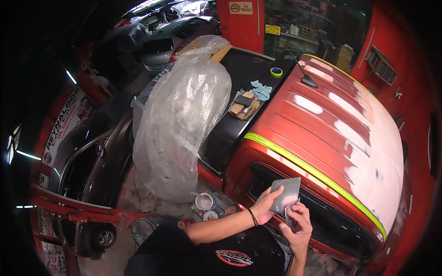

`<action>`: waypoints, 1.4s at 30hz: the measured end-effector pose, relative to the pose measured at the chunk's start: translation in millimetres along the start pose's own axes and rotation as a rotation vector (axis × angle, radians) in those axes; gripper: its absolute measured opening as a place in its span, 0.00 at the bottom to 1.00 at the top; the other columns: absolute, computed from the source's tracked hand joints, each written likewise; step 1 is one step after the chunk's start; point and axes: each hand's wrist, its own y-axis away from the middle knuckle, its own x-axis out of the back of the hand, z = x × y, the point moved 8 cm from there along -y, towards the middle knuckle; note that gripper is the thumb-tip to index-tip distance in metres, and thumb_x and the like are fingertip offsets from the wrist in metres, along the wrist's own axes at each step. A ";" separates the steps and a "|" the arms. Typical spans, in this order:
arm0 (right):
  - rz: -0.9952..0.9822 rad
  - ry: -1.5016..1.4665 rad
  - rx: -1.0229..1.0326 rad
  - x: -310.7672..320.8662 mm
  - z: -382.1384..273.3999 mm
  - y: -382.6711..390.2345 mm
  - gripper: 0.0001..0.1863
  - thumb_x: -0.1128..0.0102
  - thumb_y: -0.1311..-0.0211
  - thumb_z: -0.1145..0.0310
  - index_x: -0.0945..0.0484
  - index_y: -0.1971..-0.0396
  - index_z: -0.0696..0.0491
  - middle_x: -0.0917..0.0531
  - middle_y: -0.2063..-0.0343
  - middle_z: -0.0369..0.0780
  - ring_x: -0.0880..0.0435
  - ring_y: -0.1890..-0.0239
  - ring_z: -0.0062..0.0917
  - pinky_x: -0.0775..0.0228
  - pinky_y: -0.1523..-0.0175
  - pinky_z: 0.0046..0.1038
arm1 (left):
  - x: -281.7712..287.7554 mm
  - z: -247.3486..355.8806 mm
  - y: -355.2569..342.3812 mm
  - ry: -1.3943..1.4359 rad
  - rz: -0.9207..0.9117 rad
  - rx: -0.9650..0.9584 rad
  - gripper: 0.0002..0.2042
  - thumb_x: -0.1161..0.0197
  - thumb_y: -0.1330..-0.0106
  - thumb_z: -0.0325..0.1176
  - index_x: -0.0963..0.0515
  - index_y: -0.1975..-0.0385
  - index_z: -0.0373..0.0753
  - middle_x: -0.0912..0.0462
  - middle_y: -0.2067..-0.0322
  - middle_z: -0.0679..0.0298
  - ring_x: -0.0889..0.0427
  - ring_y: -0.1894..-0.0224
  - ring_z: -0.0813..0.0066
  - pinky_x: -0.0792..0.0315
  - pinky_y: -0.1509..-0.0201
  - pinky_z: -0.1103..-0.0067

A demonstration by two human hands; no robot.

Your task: The person prepares the roof of a red truck by sanding the surface with a sanding block and then applying filler material using two metal spreaders to smooth out damaged areas.

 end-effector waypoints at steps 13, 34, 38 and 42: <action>-0.052 0.634 0.143 22.1 -17.5 -20.8 0.19 0.24 0.46 0.69 0.09 0.52 0.49 0.14 0.50 0.42 0.18 0.40 0.42 0.31 0.34 0.45 | -36.0 27.6 15.5 -1.124 -0.079 -0.564 0.18 0.45 0.15 0.39 0.25 0.34 0.36 0.11 0.51 0.44 0.10 0.45 0.46 0.19 0.42 0.63; -0.002 0.184 0.046 22.0 7.7 -1.6 0.24 0.23 0.52 0.76 0.09 0.50 0.52 0.17 0.44 0.43 0.23 0.32 0.44 0.33 0.25 0.47 | -2.1 2.9 -16.5 -0.136 0.017 -0.090 0.18 0.40 0.16 0.36 0.27 0.32 0.41 0.18 0.41 0.64 0.17 0.38 0.74 0.20 0.35 0.71; -0.082 0.630 0.079 60.4 7.8 -4.1 0.23 0.24 0.54 0.75 0.08 0.53 0.49 0.15 0.50 0.42 0.20 0.40 0.42 0.30 0.32 0.45 | 10.8 7.1 -20.2 -0.303 -0.011 -0.185 0.16 0.40 0.16 0.36 0.24 0.34 0.42 0.16 0.41 0.65 0.16 0.39 0.74 0.20 0.35 0.72; -0.040 0.672 0.092 64.6 -10.8 -26.3 0.20 0.23 0.51 0.70 0.08 0.54 0.49 0.14 0.51 0.42 0.19 0.41 0.42 0.32 0.33 0.46 | -31.2 32.6 -7.4 -1.069 -0.105 -0.510 0.18 0.40 0.18 0.36 0.23 0.35 0.34 0.11 0.49 0.46 0.10 0.47 0.61 0.19 0.42 0.67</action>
